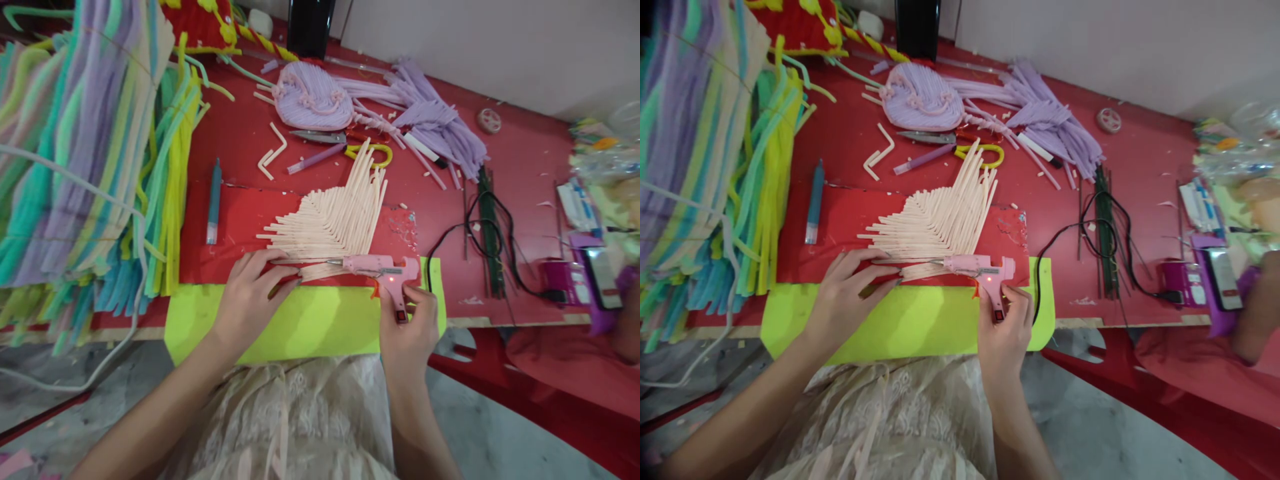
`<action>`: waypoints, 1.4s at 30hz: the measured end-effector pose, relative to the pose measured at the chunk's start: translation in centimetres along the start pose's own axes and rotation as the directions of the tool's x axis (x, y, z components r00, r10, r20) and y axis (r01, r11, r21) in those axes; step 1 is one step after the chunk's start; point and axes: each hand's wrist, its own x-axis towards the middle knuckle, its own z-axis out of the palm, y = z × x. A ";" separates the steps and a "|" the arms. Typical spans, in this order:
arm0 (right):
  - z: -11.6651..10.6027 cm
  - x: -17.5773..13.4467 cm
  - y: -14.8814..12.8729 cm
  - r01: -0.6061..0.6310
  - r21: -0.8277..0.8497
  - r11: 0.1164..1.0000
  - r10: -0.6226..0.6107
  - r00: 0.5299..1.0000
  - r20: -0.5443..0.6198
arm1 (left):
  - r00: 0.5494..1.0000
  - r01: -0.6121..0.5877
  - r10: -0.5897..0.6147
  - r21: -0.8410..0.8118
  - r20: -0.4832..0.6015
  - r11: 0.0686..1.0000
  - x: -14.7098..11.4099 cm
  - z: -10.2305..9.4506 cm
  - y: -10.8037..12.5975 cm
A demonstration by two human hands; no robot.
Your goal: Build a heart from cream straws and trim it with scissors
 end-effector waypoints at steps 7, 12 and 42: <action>-0.1 0.1 0.4 0.017 -0.009 1.000 -0.017 1.000 -0.025 | 1.000 0.007 -0.007 0.027 0.016 1.000 0.0 -0.1 0.1; -0.6 0.2 1.6 -0.053 0.039 0.998 0.054 0.998 -0.040 | 0.999 -0.011 0.006 0.143 0.033 0.990 0.3 0.0 0.7; 0.0 1.1 4.4 -0.373 0.281 0.885 0.390 0.921 -0.005 | 0.993 -0.117 0.119 0.292 0.011 0.949 -0.8 0.1 1.8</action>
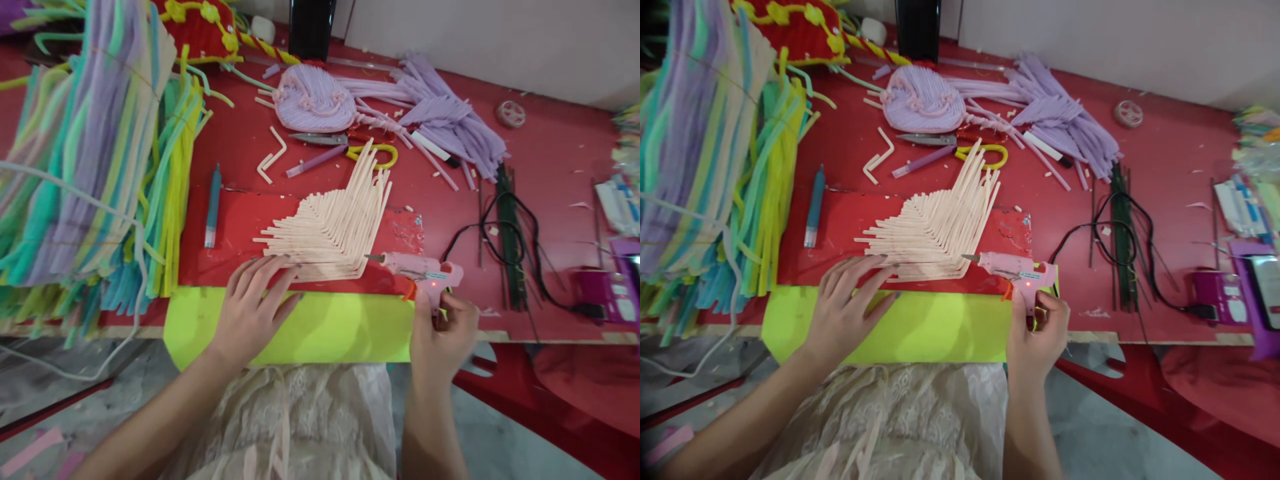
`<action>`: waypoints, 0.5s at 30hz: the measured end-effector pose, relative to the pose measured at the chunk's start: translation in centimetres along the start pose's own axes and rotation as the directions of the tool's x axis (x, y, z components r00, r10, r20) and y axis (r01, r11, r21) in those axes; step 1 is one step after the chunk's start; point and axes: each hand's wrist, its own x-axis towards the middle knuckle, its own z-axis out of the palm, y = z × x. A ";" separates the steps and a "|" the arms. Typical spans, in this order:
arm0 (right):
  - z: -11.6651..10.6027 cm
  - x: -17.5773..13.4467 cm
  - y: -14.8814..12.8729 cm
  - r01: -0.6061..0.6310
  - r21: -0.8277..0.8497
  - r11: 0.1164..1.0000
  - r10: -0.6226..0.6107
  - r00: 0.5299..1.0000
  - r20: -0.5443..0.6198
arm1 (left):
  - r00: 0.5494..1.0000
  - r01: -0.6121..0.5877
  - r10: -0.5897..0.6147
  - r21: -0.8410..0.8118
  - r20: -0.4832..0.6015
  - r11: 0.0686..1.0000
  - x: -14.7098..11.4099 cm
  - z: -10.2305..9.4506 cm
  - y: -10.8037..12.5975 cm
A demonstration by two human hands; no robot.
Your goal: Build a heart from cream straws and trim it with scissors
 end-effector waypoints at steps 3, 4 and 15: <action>0.2 0.2 0.2 -0.031 0.033 0.999 0.032 0.999 -0.018 | 0.995 -0.049 0.049 0.004 0.083 0.999 -1.2 -0.1 0.4; 0.3 0.3 0.3 -0.036 0.041 0.999 0.037 0.999 -0.020 | 0.994 -0.050 0.048 0.015 0.100 0.999 -1.5 -0.1 0.4; 1.0 0.3 0.7 -0.044 -0.008 0.999 0.044 0.999 -0.017 | 0.987 -0.064 0.051 0.079 0.152 0.995 -1.8 0.2 0.5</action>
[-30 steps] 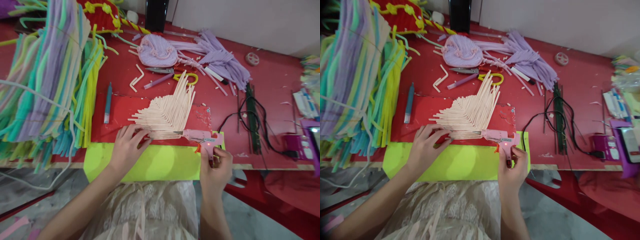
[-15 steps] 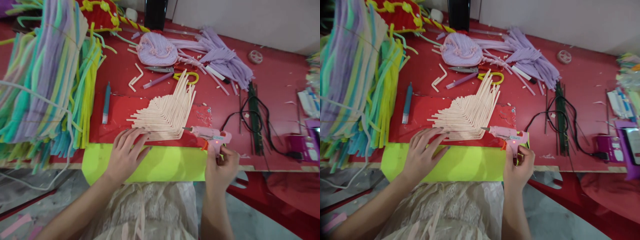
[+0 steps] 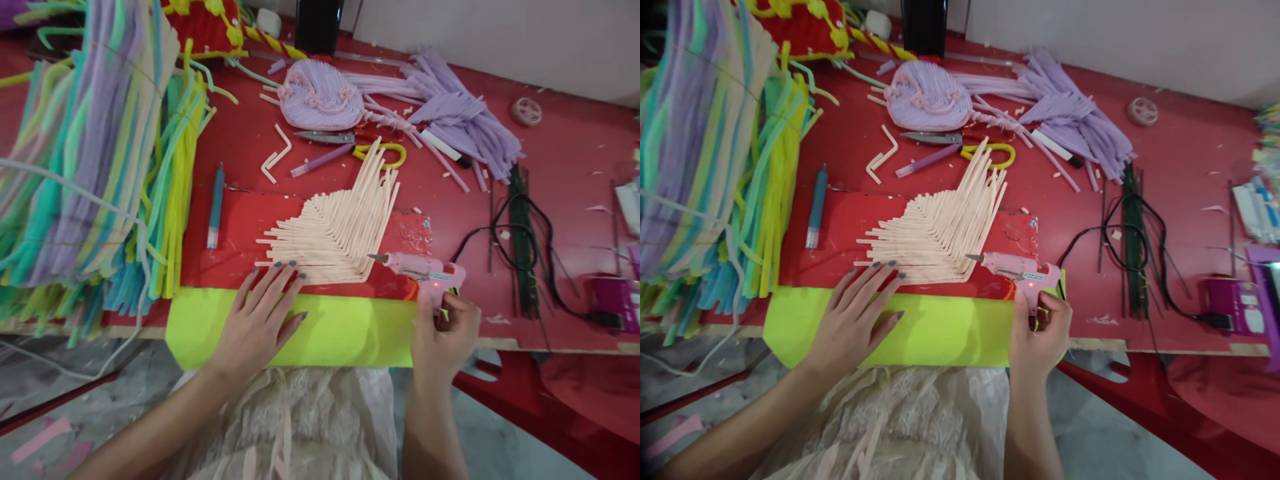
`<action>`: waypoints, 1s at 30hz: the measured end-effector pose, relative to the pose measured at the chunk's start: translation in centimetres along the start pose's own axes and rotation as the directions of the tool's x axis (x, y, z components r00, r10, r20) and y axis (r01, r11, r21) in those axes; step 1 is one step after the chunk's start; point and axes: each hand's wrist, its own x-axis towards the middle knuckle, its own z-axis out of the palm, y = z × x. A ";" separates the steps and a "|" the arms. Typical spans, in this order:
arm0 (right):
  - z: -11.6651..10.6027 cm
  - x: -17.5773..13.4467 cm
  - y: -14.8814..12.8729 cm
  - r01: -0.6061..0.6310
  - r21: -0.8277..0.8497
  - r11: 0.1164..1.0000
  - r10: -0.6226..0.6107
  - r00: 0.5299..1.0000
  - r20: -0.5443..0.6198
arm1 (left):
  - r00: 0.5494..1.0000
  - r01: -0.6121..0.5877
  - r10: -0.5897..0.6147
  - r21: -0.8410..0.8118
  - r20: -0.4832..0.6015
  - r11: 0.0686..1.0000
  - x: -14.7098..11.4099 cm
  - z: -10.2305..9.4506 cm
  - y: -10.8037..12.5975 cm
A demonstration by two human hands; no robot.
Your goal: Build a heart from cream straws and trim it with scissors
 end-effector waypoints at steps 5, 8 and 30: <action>0.3 0.1 0.2 -0.030 0.013 0.999 0.030 1.000 0.004 | 1.000 0.005 -0.005 -0.017 0.002 1.000 0.2 -0.1 0.1; 0.3 0.3 0.3 -0.030 0.004 1.000 0.031 0.999 -0.018 | 1.000 0.024 -0.024 -0.036 0.008 0.999 0.3 -0.1 0.2; -0.5 9.5 5.0 0.258 -0.400 0.879 -0.294 0.956 -0.029 | 1.000 0.020 -0.021 -0.036 -0.016 0.999 0.2 0.2 0.2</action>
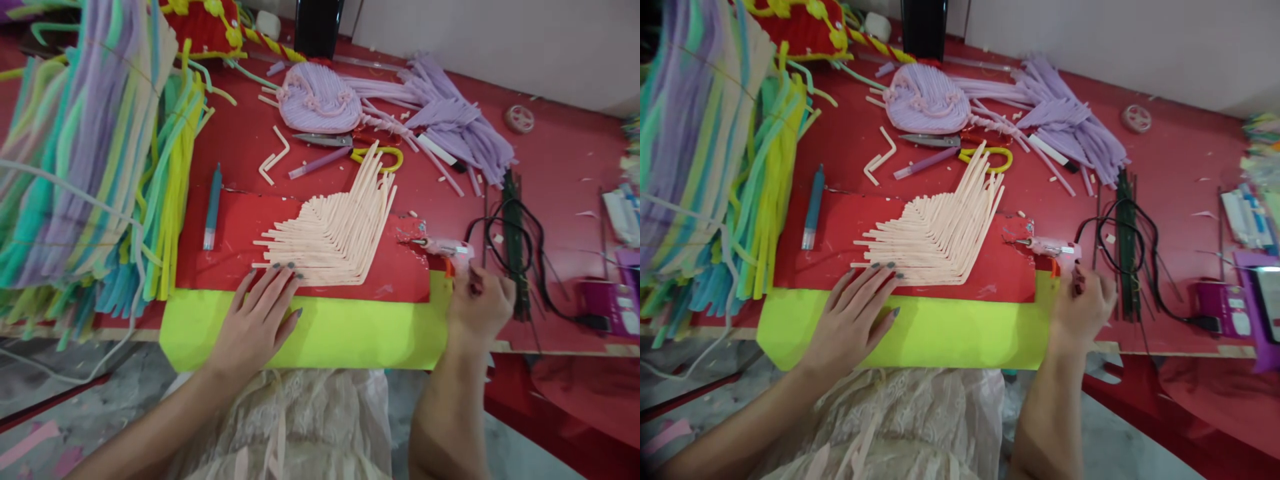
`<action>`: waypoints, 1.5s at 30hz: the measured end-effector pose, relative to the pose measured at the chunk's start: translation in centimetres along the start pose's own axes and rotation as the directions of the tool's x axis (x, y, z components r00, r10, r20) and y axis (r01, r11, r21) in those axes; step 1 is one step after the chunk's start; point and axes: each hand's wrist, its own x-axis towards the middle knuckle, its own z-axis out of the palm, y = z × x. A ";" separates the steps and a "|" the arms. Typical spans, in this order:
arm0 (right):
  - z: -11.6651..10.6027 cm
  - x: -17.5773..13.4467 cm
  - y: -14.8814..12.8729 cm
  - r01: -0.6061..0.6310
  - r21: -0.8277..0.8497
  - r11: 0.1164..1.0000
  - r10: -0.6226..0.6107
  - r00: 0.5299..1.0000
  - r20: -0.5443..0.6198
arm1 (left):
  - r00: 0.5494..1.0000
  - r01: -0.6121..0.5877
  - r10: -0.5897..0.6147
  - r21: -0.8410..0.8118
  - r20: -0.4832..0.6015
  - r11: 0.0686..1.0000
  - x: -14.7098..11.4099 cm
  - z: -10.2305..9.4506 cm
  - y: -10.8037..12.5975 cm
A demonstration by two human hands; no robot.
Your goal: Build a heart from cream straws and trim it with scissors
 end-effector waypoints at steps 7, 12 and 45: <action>-2.0 -4.0 -9.4 0.292 0.251 0.923 -0.286 0.956 -0.060 | 1.000 0.002 -0.002 0.017 -0.009 1.000 0.1 0.0 0.1; -2.0 -5.4 -15.3 0.412 0.465 0.783 -0.517 0.848 0.119 | 1.000 -0.001 0.001 0.028 -0.007 1.000 0.1 -0.1 0.1; -0.7 -5.9 -18.0 0.605 0.429 0.670 -0.726 0.653 0.213 | 1.000 0.018 -0.018 0.010 -0.015 1.000 0.1 0.1 0.2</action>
